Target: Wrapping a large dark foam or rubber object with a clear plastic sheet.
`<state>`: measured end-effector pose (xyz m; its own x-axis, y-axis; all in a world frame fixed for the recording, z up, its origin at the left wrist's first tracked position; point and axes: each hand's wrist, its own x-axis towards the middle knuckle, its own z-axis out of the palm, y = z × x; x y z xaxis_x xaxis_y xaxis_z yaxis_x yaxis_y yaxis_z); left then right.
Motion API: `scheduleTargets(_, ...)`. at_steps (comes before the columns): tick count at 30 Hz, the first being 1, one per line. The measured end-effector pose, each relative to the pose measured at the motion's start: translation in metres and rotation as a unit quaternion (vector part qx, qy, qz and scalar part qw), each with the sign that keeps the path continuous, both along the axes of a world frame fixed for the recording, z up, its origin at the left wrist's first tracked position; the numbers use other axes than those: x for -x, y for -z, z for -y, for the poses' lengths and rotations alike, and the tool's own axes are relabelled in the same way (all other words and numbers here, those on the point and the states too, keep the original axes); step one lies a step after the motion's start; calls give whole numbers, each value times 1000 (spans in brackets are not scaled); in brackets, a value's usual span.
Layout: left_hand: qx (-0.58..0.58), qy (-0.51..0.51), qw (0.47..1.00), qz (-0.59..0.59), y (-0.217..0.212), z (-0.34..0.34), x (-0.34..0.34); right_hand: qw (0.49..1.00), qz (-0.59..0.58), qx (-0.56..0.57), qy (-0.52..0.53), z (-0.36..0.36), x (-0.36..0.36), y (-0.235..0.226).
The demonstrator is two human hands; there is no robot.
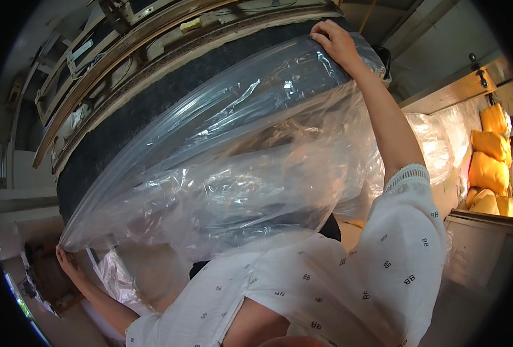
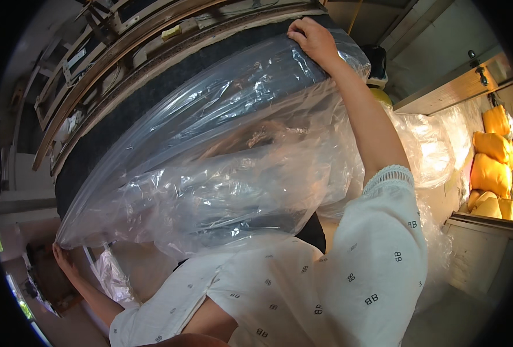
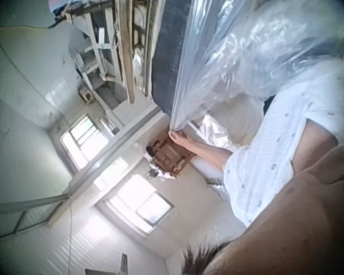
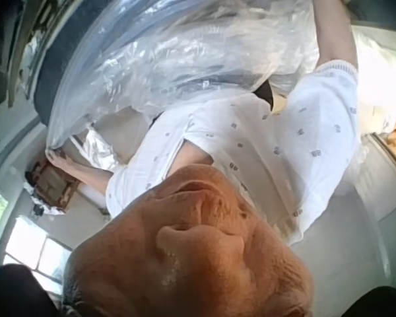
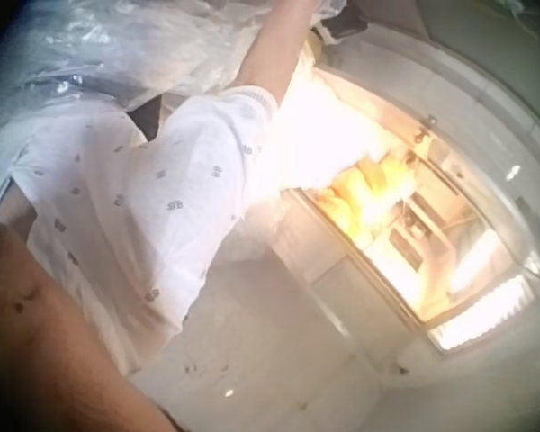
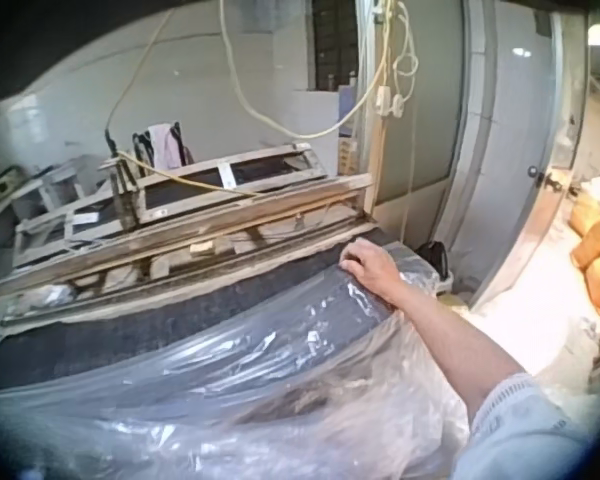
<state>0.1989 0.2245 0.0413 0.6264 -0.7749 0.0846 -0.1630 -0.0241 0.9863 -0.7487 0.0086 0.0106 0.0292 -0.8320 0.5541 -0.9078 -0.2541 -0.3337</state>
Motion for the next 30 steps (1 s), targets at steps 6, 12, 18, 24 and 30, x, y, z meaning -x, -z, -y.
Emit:
scheduleTargets(6,91,33,993,-73,-1,49,-3,973,145,168,59,33,5,-74)
scheduleTargets(12,-4,-171,913,371,44,195,75,982,38,76,166,64,68,-4)
scheduleTargets(18,11,-93,948,303,53,249,94,958,257,74,103,67,67,16)
scheduleTargets(24,-30,-111,939,324,38,254,78,984,144,18,106,97,48,13)
scheduleTargets(30,7,-127,937,326,51,291,116,984,66,39,161,103,142,27)
